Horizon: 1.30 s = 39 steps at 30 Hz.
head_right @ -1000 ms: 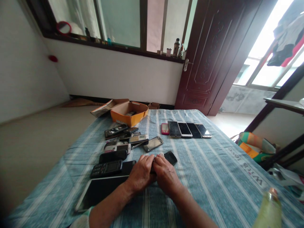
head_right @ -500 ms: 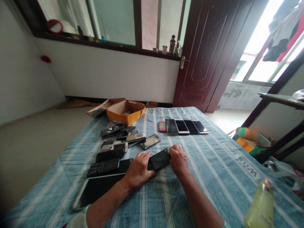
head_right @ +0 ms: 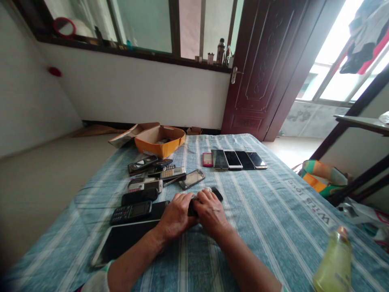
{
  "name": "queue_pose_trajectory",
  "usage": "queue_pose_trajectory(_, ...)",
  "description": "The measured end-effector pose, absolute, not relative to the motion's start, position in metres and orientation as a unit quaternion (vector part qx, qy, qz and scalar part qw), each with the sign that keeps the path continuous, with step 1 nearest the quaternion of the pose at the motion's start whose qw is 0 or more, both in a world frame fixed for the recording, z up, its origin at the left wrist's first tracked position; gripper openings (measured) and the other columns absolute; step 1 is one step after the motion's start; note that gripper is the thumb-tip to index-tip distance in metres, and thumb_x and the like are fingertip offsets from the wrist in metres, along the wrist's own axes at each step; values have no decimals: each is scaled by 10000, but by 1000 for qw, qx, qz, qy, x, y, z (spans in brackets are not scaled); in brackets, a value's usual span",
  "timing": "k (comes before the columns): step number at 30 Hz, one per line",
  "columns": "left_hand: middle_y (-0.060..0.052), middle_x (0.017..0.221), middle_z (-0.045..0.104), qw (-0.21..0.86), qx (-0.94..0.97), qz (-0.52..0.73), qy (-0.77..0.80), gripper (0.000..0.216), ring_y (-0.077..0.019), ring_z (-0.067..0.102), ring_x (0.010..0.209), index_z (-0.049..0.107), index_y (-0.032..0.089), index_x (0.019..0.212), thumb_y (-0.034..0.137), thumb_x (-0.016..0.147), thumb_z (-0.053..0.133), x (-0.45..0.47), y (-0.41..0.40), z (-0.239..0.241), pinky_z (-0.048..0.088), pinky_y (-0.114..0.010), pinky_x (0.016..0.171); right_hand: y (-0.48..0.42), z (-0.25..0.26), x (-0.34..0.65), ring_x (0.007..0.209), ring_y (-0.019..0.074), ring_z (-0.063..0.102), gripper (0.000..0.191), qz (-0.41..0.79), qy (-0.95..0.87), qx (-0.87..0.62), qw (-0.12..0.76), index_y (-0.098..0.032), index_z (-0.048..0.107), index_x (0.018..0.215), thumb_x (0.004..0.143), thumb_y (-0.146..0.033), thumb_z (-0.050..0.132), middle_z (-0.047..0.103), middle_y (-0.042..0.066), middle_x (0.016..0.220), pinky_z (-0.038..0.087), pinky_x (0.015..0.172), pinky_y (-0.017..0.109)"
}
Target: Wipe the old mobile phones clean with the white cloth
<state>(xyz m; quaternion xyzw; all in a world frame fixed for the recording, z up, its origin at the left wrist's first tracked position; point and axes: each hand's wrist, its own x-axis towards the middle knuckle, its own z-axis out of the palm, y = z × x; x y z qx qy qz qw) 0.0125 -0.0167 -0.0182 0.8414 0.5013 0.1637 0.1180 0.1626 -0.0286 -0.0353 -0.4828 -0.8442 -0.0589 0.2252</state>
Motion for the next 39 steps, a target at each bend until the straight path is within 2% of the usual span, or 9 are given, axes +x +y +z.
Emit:
queue_pose_trajectory(3, -97, 1004, 635, 114, 836, 158, 513, 403, -288, 534, 1002, 562, 152, 1009, 311, 665, 699, 14, -17, -18, 451, -354, 848, -25, -32, 177, 987, 209, 519, 229, -45, -797, -572, 190, -218, 685, 882, 890, -101, 488, 610, 60, 971, 405, 842, 302)
queue_pose_trajectory(7, -85, 1002, 627, 107, 842, 146, 508, 389, -278, 528, 1000, 587, 168, 1017, 299, 664, 686, 14, -18, -15, 451, -341, 847, -21, -29, 193, 975, 202, 522, 317, -32, -749, -640, 170, -228, 696, 936, 892, -67, 426, 616, 60, 1003, 392, 789, 280)
queue_pose_trajectory(18, -69, 984, 569, 105, 863, 113, 481, 507, -277, 517, 991, 616, 266, 1165, 366, 675, 691, 12, -16, -10, 458, -337, 802, -23, -31, 191, 1008, 191, 508, 303, -11, -741, -645, 185, -229, 692, 1000, 920, -127, 418, 610, 63, 1061, 379, 830, 263)
queue_pose_trajectory(23, -78, 969, 557, 105, 872, 68, 472, 472, -293, 517, 981, 657, 261, 1097, 428, 657, 688, 14, -10, -3, 470, -356, 783, -22, -34, 192, 1009, 194, 506, 292, -23, -740, -650, 171, -229, 685, 1028, 920, -136, 431, 611, 66, 1082, 379, 829, 268)
queue_pose_trajectory(28, -88, 977, 557, 96, 877, 47, 468, 513, -301, 507, 993, 642, 241, 1127, 445, 657, 669, 15, -7, 1, 472, -366, 800, -21, -36, 192, 1008, 198, 509, 276, -26, -742, -646, 178, -225, 683, 1025, 921, -149, 438, 614, 71, 1065, 383, 834, 268)
queue_pose_trajectory(39, -85, 981, 564, 94, 881, 52, 460, 447, -296, 506, 984, 658, 245, 1080, 433, 675, 690, 14, -9, 2, 469, -373, 806, -20, -38, 194, 983, 204, 517, 295, -31, -744, -638, 195, -234, 677, 1012, 909, -121, 424, 614, 72, 1059, 389, 809, 282)
